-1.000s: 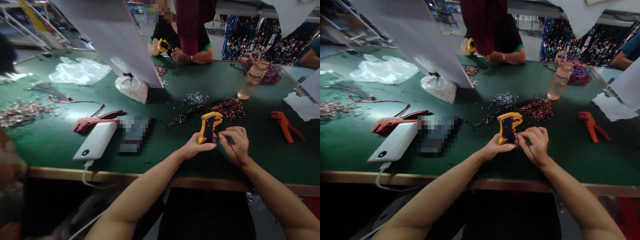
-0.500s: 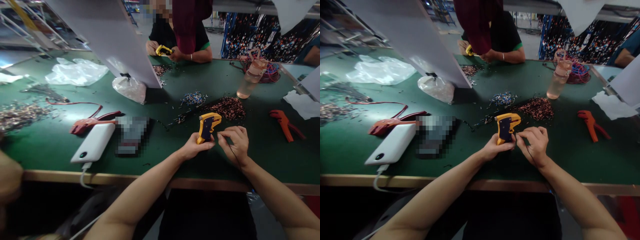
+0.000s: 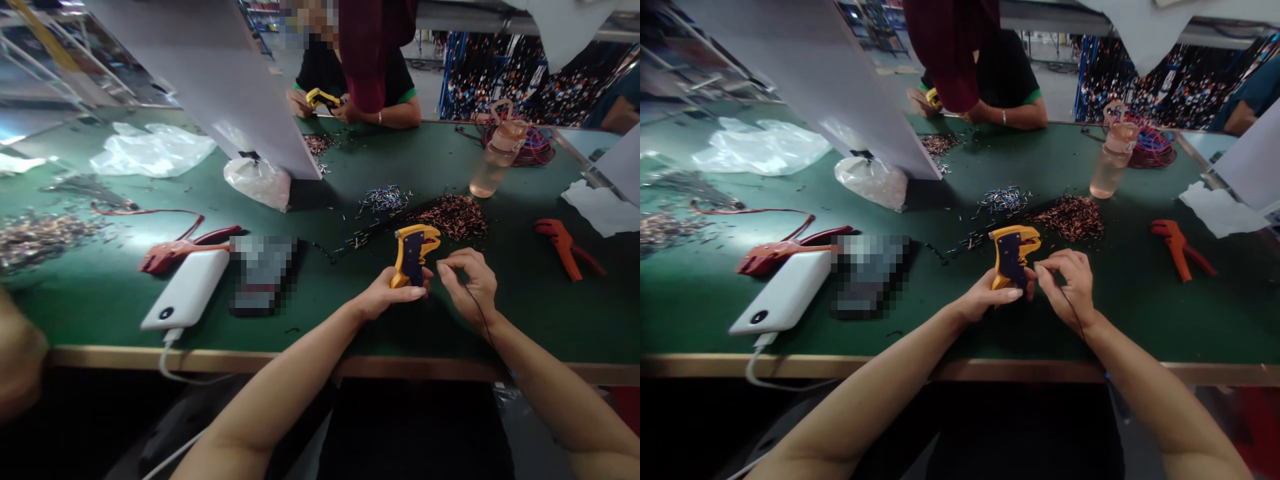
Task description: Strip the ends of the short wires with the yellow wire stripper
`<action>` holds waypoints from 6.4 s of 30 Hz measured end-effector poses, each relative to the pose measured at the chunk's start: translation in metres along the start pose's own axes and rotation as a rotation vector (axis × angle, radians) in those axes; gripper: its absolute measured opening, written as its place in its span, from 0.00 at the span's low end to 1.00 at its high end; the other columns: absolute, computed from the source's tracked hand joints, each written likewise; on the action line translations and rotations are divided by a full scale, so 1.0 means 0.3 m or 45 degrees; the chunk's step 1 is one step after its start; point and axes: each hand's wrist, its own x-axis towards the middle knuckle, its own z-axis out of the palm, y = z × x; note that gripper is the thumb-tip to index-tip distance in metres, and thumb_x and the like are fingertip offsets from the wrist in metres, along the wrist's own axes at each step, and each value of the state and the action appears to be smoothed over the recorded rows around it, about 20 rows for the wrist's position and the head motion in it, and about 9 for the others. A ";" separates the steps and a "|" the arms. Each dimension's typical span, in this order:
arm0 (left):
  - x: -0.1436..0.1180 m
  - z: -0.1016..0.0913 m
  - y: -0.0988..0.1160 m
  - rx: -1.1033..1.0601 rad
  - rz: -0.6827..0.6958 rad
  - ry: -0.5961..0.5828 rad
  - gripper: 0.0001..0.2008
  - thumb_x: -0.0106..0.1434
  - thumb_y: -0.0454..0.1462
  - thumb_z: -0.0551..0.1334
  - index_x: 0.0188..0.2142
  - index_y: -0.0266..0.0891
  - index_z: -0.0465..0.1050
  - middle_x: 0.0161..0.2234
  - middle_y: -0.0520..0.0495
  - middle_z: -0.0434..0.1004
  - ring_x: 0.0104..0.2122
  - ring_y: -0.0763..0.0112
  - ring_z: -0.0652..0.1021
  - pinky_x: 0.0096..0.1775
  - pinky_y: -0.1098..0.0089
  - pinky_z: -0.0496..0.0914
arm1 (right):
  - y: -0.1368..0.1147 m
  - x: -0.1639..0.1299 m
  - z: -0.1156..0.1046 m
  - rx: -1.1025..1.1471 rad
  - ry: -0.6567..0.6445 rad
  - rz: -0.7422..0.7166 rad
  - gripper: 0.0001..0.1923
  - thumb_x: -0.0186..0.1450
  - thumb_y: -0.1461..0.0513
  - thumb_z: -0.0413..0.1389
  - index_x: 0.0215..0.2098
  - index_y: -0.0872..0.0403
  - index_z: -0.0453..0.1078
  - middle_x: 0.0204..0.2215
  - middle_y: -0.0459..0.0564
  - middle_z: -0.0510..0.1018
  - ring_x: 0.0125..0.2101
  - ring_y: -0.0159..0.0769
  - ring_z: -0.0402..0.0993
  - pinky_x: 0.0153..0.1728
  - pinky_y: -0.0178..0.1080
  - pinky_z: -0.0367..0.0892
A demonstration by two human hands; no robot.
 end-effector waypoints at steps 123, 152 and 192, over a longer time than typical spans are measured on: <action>0.023 -0.012 0.002 -0.286 -0.009 0.152 0.27 0.50 0.41 0.72 0.48 0.30 0.76 0.27 0.43 0.80 0.30 0.65 0.79 0.38 0.67 0.70 | 0.163 -0.053 0.042 0.539 -0.263 0.625 0.13 0.62 0.52 0.59 0.27 0.52 0.75 0.27 0.47 0.74 0.29 0.33 0.69 0.28 0.36 0.63; 0.018 -0.026 -0.031 -0.093 -0.012 0.087 0.30 0.48 0.44 0.73 0.49 0.32 0.76 0.31 0.42 0.80 0.33 0.64 0.77 0.40 0.65 0.67 | 0.080 -0.002 -0.004 0.285 -0.024 0.400 0.10 0.62 0.61 0.57 0.23 0.51 0.69 0.22 0.44 0.71 0.25 0.33 0.68 0.28 0.38 0.64; -0.004 0.052 -0.020 0.181 -0.004 0.261 0.18 0.47 0.46 0.72 0.25 0.36 0.69 0.11 0.58 0.63 0.12 0.79 0.62 0.18 0.73 0.56 | -0.020 -0.011 0.013 0.121 -0.108 0.203 0.10 0.64 0.62 0.56 0.24 0.50 0.71 0.21 0.45 0.74 0.25 0.34 0.71 0.31 0.40 0.64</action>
